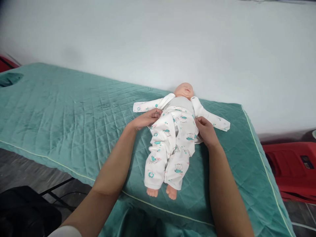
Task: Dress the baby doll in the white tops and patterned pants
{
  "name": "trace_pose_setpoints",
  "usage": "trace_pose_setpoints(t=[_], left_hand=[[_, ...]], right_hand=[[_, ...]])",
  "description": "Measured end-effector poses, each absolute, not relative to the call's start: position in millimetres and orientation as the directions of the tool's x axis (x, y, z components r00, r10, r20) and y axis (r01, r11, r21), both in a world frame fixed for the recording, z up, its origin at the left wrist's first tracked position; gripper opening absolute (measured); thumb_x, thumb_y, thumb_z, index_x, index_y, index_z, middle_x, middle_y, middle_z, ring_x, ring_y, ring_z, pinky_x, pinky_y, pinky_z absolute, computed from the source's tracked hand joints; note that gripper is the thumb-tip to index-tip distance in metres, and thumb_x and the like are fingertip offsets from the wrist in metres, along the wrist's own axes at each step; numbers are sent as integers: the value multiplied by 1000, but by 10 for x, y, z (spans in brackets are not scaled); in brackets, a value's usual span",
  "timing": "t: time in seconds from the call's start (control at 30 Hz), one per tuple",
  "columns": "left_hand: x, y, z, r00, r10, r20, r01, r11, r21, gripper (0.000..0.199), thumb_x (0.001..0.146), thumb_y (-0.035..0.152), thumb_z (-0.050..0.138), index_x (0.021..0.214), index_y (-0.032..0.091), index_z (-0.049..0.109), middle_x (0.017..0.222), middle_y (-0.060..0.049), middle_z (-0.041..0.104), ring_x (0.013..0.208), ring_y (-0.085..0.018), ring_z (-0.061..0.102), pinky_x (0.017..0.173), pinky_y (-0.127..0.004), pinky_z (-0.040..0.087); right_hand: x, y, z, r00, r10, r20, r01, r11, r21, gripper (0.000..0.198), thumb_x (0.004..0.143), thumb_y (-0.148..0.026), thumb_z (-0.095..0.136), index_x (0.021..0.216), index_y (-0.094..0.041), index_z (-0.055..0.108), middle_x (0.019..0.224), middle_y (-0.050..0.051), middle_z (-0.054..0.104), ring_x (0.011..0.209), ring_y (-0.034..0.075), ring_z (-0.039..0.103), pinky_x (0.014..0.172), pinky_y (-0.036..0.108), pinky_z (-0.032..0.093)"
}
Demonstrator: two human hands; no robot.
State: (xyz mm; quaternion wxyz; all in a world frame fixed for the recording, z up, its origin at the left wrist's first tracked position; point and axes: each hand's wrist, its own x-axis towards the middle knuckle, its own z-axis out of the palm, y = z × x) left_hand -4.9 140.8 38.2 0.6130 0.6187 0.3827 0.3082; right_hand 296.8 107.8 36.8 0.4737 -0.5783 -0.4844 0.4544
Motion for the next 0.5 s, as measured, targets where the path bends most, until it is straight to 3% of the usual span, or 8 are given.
trace_pose_setpoints(t=[0.17, 0.33, 0.43, 0.5], left_hand=[[-16, 1471, 310, 332, 940, -81, 12, 81, 997, 31, 69, 26, 74, 95, 19, 58, 77, 4, 53, 62, -8, 46, 56, -20, 32], [91, 1548, 207, 166, 983, -82, -56, 93, 994, 24, 71, 29, 72, 84, 18, 56, 74, 3, 56, 62, -10, 51, 59, -23, 39], [128, 1584, 169, 173, 981, -83, 42, 77, 996, 17, 75, 28, 67, 82, 19, 55, 68, 5, 53, 58, -10, 49, 57, -23, 40], [141, 1604, 150, 198, 975, -105, 114, 84, 990, 13, 77, 27, 64, 81, 19, 55, 66, 5, 52, 57, -10, 49, 57, -23, 41]], right_hand=[[3110, 1068, 401, 59, 994, -95, 252, -107, -962, 32, 65, -43, 80, 72, -23, 56, 56, -5, 53, 46, 10, 41, 41, 23, 28], [3073, 1125, 306, 242, 968, -72, 302, -145, -942, 26, 67, -37, 73, 75, -27, 51, 52, -6, 55, 40, 13, 44, 39, 27, 30], [3040, 1148, 231, 280, 959, 43, 434, -87, -897, 20, 72, -39, 68, 78, -27, 53, 54, -4, 59, 42, 15, 46, 42, 29, 33], [3030, 1155, 201, 288, 946, 150, 560, -39, -827, 16, 74, -37, 66, 80, -26, 56, 62, 0, 65, 53, 18, 55, 52, 31, 40]])
